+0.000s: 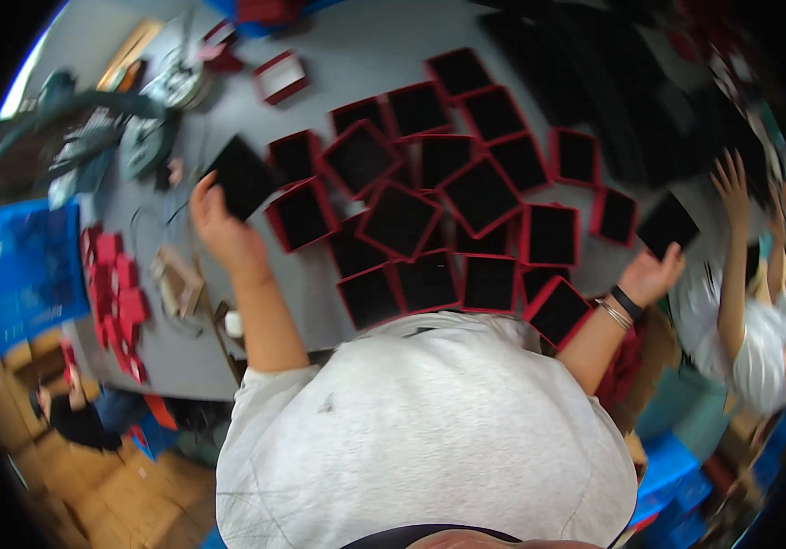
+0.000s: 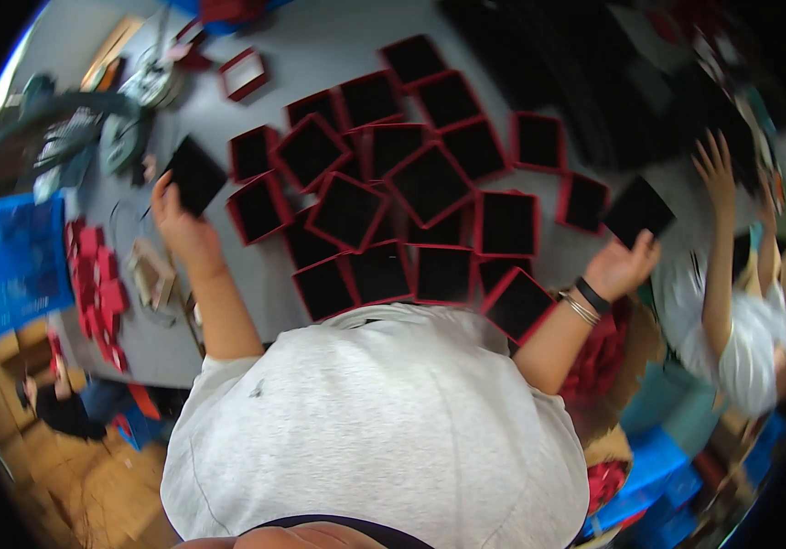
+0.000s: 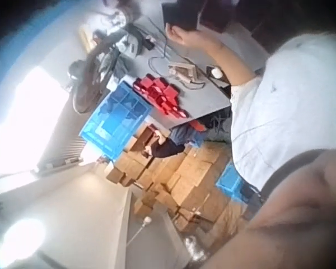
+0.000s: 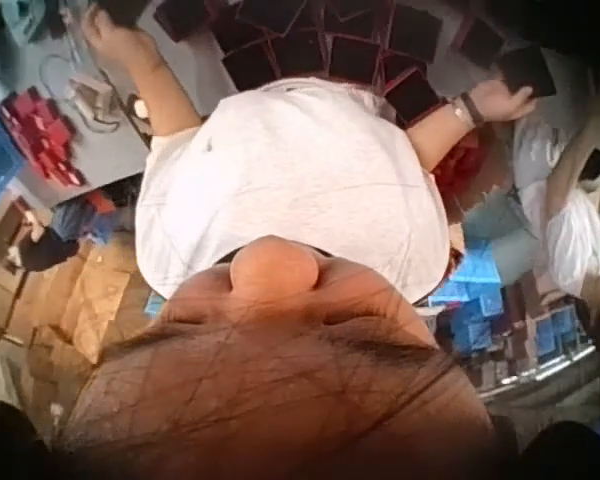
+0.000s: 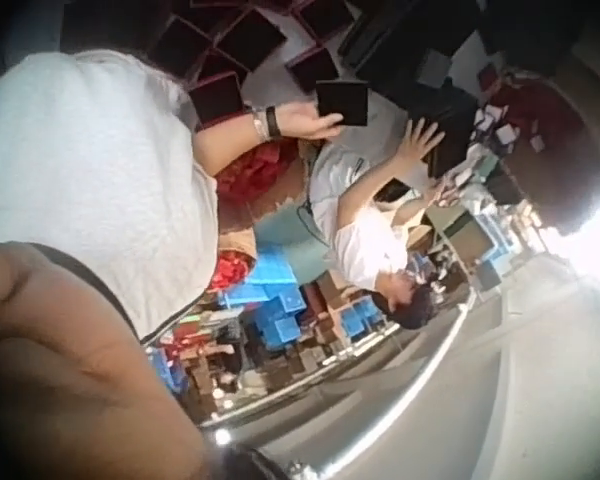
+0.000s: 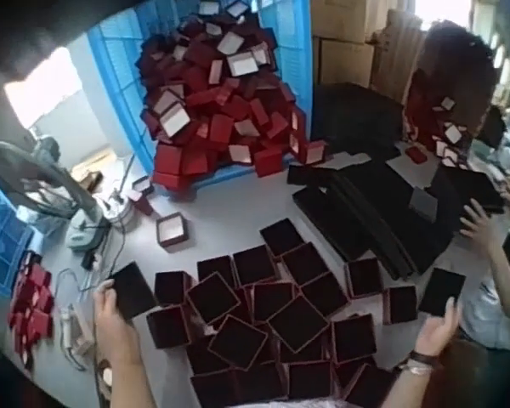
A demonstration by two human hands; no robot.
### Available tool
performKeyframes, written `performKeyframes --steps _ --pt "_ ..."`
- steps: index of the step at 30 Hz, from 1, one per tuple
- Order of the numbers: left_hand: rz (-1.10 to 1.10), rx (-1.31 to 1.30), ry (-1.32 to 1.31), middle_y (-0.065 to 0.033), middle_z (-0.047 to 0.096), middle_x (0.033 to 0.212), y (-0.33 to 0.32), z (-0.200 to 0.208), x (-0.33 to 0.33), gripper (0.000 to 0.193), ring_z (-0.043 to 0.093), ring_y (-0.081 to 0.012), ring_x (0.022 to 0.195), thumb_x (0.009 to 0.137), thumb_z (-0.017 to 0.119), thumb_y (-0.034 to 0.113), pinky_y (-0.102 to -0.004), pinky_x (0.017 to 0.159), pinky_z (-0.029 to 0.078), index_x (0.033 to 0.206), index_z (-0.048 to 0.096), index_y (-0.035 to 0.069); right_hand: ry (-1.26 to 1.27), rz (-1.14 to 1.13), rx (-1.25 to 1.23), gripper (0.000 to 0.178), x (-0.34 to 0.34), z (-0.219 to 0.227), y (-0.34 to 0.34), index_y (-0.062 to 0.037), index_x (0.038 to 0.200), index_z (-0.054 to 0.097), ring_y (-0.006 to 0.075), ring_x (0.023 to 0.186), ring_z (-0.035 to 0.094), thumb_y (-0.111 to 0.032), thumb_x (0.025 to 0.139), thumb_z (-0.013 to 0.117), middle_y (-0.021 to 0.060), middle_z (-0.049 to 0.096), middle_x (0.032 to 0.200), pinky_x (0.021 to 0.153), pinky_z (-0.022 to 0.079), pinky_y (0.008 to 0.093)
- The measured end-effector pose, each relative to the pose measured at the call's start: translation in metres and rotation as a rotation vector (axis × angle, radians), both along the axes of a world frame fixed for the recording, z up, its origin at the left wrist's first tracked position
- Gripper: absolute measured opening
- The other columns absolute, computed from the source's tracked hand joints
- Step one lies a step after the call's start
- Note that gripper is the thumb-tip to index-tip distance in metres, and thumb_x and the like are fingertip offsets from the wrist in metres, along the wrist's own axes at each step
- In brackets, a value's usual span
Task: Inserting foam padding into small red and black gift boxes at a factory workbench.
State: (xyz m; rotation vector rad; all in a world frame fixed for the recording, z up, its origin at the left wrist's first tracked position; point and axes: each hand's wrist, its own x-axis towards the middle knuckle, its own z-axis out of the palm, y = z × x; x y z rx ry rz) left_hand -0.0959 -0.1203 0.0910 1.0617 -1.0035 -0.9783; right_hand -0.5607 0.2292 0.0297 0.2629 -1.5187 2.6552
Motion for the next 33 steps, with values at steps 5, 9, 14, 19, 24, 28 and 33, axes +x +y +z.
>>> performKeyframes --steps 5,9,14,19,24,28,33 --pt "-0.277 0.071 -0.147 -0.0014 0.064 0.107 0.055 0.013 -0.019 0.017 0.057 -0.0113 0.099 0.098 0.056 0.007 -0.0241 0.091 0.043 0.108 0.067 0.003 0.089 0.174 -0.104 0.025 -0.022 0.039 -0.064 0.0035 0.114 0.060 0.0279 0.099 0.065 -0.014 0.095 0.061 0.0172 0.066 0.113 0.085 0.053 0.0380" --pt "-0.534 0.117 -0.220 -0.0022 0.060 0.107 0.094 -0.001 -0.019 0.018 0.057 -0.0104 0.100 0.096 0.057 0.005 -0.0247 0.090 0.045 0.113 0.065 0.003 0.086 0.214 -0.093 0.025 -0.015 0.041 -0.119 0.0041 0.113 0.060 0.0293 0.099 0.065 -0.014 0.095 0.061 0.0182 0.066 0.112 0.084 0.053 0.0400" --pt "-0.705 0.022 -0.370 -0.0049 0.055 0.112 0.113 0.000 -0.006 0.027 0.057 -0.0133 0.100 0.092 0.062 0.001 -0.0258 0.084 0.048 0.119 0.064 0.007 0.025 0.285 0.033 0.031 0.008 0.032 -0.155 0.0026 0.119 0.054 0.0256 0.094 0.064 -0.012 0.094 0.065 0.0147 0.065 0.111 0.079 0.054 0.0366" --pt "-0.613 -0.020 -0.305 -0.0070 0.055 0.117 0.099 0.003 0.008 0.028 0.057 -0.0190 0.107 0.092 0.061 0.000 -0.0281 0.087 0.049 0.118 0.065 0.009 0.088 0.344 0.249 0.032 0.036 0.058 -0.143 -0.0023 0.124 0.054 0.0215 0.092 0.065 -0.011 0.094 0.065 0.0128 0.065 0.109 0.075 0.055 0.0323" --pt "-0.540 -0.037 -0.242 -0.0092 0.053 0.121 0.075 0.003 -0.006 0.023 0.057 -0.0240 0.104 0.091 0.061 0.002 -0.0321 0.089 0.047 0.110 0.069 0.010 0.189 0.617 0.434 0.026 0.031 0.070 -0.134 -0.0041 0.124 0.061 0.0121 0.090 0.063 -0.005 0.098 0.059 0.0065 0.067 0.107 0.070 0.054 0.0250" --pt "-0.225 -0.185 -0.462 -0.0130 0.044 0.139 0.009 -0.005 -0.029 0.026 0.045 -0.0286 0.128 0.095 0.059 0.011 -0.0345 0.110 0.036 0.118 0.068 0.009 0.292 0.580 0.498 0.021 0.040 0.083 -0.145 -0.0014 0.119 0.065 0.0077 0.089 0.062 -0.007 0.099 0.059 0.0050 0.068 0.111 0.072 0.050 0.0204" --pt "-0.073 -0.309 -0.863 -0.0146 0.018 0.160 -0.107 -0.019 -0.065 0.076 0.020 -0.0391 0.145 0.082 0.071 0.025 -0.0534 0.117 0.023 0.148 0.041 0.005 0.316 0.597 0.581 0.022 0.022 0.087 -0.136 -0.0009 0.120 0.064 0.0069 0.088 0.060 -0.007 0.099 0.060 0.0048 0.068 0.111 0.073 0.047 0.0195"
